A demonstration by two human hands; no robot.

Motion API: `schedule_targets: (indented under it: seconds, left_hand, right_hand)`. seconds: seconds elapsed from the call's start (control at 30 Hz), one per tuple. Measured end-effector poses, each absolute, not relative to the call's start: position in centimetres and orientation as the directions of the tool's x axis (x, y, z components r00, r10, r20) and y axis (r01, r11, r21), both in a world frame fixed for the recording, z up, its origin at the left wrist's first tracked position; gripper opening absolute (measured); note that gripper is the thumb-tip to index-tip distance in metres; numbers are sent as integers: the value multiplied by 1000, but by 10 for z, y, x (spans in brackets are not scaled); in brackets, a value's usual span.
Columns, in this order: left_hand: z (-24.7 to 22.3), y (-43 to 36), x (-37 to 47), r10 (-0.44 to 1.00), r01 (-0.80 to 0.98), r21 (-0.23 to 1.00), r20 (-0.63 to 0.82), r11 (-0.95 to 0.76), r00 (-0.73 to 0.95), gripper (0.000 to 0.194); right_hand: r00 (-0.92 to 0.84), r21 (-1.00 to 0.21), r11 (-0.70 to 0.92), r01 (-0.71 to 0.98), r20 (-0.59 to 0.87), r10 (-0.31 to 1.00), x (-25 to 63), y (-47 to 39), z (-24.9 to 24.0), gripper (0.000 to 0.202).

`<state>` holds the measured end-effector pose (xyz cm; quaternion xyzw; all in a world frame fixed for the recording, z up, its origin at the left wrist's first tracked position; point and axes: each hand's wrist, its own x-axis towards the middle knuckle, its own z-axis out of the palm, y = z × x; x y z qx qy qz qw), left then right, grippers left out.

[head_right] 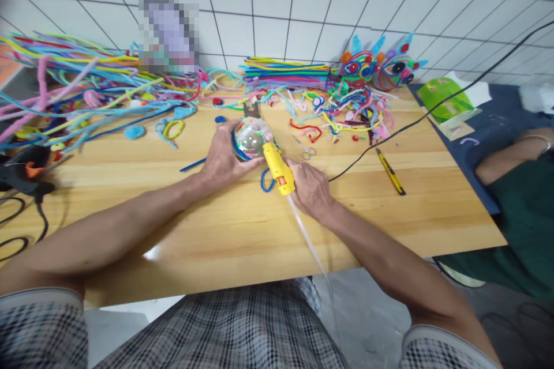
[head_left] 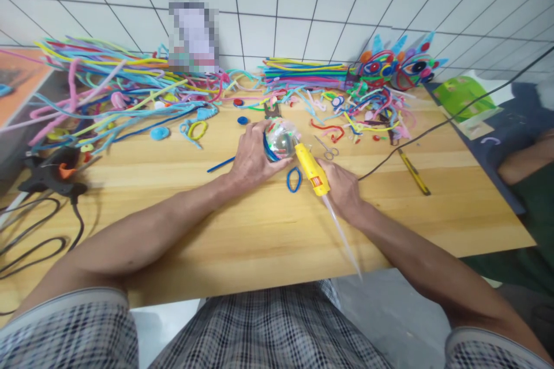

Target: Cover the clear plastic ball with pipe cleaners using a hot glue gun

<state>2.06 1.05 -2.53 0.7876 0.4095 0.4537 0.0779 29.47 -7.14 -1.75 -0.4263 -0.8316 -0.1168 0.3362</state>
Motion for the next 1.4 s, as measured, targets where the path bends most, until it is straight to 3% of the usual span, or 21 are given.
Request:
schedule_targets:
  seconds: [0.6,0.87,1.4]
  left_hand:
    - [-27,12,17,692,571,469,672,-674,264,102]
    - [-26,9,18,708,585,471,649,-661,277,104]
    - [-30,14,16,708,564,486,649,-668,279,104]
  right_hand:
    - [-421,-53,628,776,698,579,293,-71,-10,32]
    - [-370,-106,561,821,650,664,297,-69,-19,32]
    - [-436,-68,610,789,638,635,297,-72,-14,35]
